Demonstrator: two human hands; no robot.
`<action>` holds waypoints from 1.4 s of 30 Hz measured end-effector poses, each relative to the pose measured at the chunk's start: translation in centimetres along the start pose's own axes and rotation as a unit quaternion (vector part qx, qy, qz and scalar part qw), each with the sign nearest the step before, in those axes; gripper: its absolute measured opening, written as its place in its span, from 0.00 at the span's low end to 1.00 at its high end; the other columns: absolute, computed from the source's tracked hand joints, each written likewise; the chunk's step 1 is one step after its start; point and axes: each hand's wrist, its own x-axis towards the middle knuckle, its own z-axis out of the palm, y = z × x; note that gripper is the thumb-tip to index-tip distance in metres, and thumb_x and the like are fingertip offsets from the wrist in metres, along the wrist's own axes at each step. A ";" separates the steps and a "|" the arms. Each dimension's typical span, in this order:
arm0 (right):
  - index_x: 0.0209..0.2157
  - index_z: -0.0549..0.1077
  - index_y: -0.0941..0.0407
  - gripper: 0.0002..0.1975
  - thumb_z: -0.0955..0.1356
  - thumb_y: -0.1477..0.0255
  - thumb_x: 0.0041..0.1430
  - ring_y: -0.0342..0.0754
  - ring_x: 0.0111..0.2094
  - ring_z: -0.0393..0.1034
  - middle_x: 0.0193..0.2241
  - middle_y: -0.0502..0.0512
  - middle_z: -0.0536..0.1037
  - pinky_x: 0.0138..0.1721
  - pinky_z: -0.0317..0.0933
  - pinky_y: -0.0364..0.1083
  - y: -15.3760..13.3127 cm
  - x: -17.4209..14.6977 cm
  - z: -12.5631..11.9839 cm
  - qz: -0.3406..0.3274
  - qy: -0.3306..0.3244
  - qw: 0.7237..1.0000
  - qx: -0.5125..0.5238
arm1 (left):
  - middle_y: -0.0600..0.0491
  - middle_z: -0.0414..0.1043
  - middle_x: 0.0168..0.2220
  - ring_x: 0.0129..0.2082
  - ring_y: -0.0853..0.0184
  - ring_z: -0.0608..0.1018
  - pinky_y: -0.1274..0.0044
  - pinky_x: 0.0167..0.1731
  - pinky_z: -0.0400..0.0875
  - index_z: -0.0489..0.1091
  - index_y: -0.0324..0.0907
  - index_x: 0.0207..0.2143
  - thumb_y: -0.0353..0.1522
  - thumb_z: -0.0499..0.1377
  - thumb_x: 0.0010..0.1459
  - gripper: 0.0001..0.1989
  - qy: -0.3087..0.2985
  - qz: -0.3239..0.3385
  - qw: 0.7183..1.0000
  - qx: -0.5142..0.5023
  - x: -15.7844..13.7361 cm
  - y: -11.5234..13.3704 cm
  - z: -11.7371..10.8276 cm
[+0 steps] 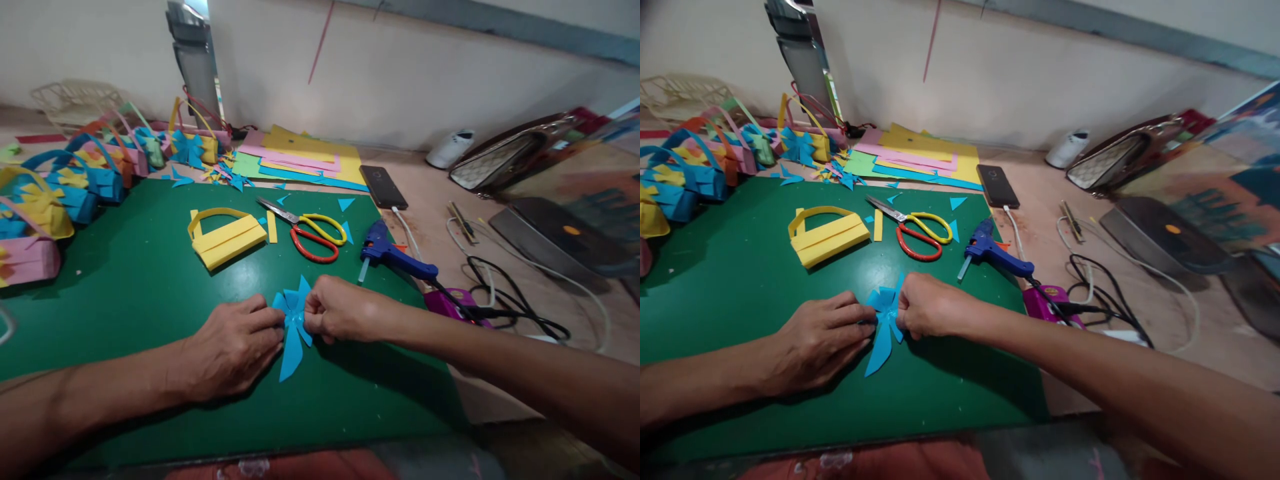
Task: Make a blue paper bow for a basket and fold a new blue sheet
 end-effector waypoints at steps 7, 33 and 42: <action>0.15 0.65 0.56 0.06 0.62 0.78 0.42 0.38 0.14 0.55 0.14 0.45 0.69 0.15 0.48 0.39 0.1 0.3 0.1 0.023 -0.007 1.000 -0.008 | 0.49 0.73 0.37 0.29 0.65 0.67 0.73 0.27 0.64 0.71 0.38 0.32 0.27 0.50 0.62 0.11 -0.010 -0.011 1.000 -0.007 0.0 -0.1 0.1; 0.17 0.70 0.57 0.06 0.63 0.78 0.40 0.39 0.14 0.58 0.14 0.47 0.71 0.16 0.49 0.40 -0.1 0.9 0.1 0.046 -0.003 0.998 -0.033 | 0.45 0.68 0.42 0.34 0.61 0.67 0.70 0.30 0.66 0.67 0.39 0.46 0.36 0.46 0.65 0.15 -0.098 -0.009 0.993 0.066 0.6 0.4 -0.5; 0.18 0.72 0.57 0.06 0.63 0.78 0.39 0.39 0.15 0.59 0.15 0.48 0.72 0.16 0.48 0.39 0.3 1.0 0.4 0.049 0.003 0.998 -0.025 | 0.46 0.67 0.42 0.35 0.60 0.67 0.69 0.32 0.65 0.64 0.40 0.49 0.36 0.45 0.65 0.16 -0.162 -0.036 0.982 0.090 1.2 1.0 -0.9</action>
